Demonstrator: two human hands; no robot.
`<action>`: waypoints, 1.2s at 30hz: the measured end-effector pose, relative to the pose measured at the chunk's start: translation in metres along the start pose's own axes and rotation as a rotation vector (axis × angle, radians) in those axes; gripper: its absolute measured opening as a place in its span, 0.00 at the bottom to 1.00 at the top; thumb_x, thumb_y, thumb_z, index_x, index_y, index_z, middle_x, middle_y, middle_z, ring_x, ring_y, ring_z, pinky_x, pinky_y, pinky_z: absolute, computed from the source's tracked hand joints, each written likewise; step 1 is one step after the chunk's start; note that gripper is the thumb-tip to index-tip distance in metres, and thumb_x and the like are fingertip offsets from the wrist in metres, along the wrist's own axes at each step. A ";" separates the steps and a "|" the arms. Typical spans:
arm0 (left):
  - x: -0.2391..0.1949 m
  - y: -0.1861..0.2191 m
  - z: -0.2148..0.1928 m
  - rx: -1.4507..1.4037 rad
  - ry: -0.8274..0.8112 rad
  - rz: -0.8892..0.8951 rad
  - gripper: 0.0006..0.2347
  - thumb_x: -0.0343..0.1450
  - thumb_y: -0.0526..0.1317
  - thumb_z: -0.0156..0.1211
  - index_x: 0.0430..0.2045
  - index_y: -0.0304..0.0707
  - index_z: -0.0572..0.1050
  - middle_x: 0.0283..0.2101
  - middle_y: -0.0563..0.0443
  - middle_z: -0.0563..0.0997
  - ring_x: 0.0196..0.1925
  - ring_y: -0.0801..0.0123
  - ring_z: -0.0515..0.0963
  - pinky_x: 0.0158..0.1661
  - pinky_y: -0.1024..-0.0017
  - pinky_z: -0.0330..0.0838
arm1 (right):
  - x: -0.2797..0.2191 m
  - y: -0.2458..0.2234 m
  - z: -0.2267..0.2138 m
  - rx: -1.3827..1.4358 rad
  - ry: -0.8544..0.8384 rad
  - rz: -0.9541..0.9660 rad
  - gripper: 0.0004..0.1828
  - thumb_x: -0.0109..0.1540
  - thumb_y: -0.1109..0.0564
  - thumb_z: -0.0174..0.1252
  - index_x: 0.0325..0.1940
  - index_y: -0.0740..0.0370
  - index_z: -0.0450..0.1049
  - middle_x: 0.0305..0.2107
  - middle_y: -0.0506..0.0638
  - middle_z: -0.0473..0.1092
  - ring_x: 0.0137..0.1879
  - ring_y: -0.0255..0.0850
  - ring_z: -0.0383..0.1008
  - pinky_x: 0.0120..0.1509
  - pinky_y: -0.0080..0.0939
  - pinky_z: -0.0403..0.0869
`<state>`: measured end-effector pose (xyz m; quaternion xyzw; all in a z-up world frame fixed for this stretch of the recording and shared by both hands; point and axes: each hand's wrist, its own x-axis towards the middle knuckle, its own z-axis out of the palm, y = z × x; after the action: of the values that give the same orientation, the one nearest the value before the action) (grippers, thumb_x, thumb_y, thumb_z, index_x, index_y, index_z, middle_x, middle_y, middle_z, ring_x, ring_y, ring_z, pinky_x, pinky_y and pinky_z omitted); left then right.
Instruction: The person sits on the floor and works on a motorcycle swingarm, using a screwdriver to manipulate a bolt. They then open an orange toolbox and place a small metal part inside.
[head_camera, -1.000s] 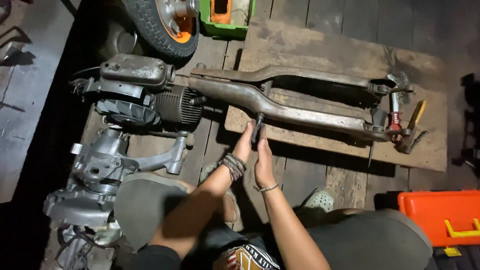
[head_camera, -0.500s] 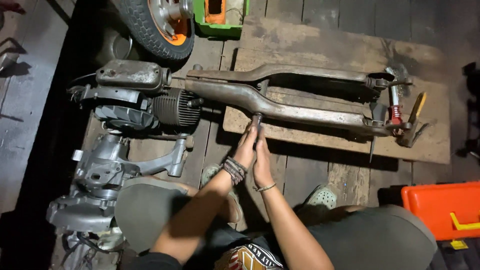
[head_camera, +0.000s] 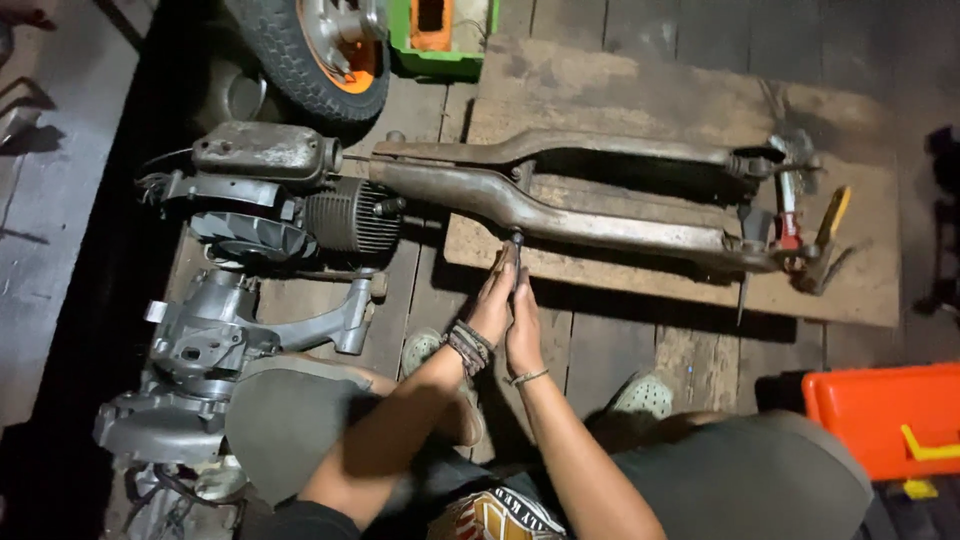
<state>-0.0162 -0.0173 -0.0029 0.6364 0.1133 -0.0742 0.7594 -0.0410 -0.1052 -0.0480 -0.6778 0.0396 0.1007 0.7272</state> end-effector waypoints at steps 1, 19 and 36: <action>0.007 -0.005 -0.005 0.002 -0.009 -0.009 0.27 0.82 0.51 0.36 0.73 0.29 0.51 0.77 0.31 0.48 0.79 0.46 0.43 0.76 0.52 0.36 | -0.007 -0.028 0.009 0.001 0.011 0.006 0.35 0.76 0.43 0.32 0.78 0.73 0.49 0.75 0.69 0.44 0.81 0.57 0.40 0.84 0.55 0.41; 0.001 -0.001 -0.003 -0.009 0.011 -0.046 0.28 0.82 0.52 0.33 0.74 0.29 0.48 0.78 0.32 0.45 0.80 0.48 0.42 0.76 0.53 0.34 | -0.003 -0.059 0.019 0.070 -0.013 -0.016 0.32 0.76 0.45 0.33 0.76 0.72 0.56 0.73 0.65 0.52 0.79 0.50 0.47 0.83 0.54 0.47; -0.014 -0.002 -0.016 0.314 0.131 -0.156 0.16 0.79 0.53 0.49 0.49 0.52 0.83 0.47 0.57 0.86 0.44 0.69 0.85 0.46 0.68 0.77 | 0.015 0.051 -0.075 0.052 0.114 0.221 0.12 0.56 0.59 0.70 0.40 0.63 0.76 0.21 0.51 0.75 0.25 0.38 0.75 0.29 0.38 0.72</action>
<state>-0.0311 -0.0019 -0.0036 0.7398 0.1987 -0.1079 0.6337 -0.0304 -0.1756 -0.1069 -0.6548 0.1578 0.1405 0.7257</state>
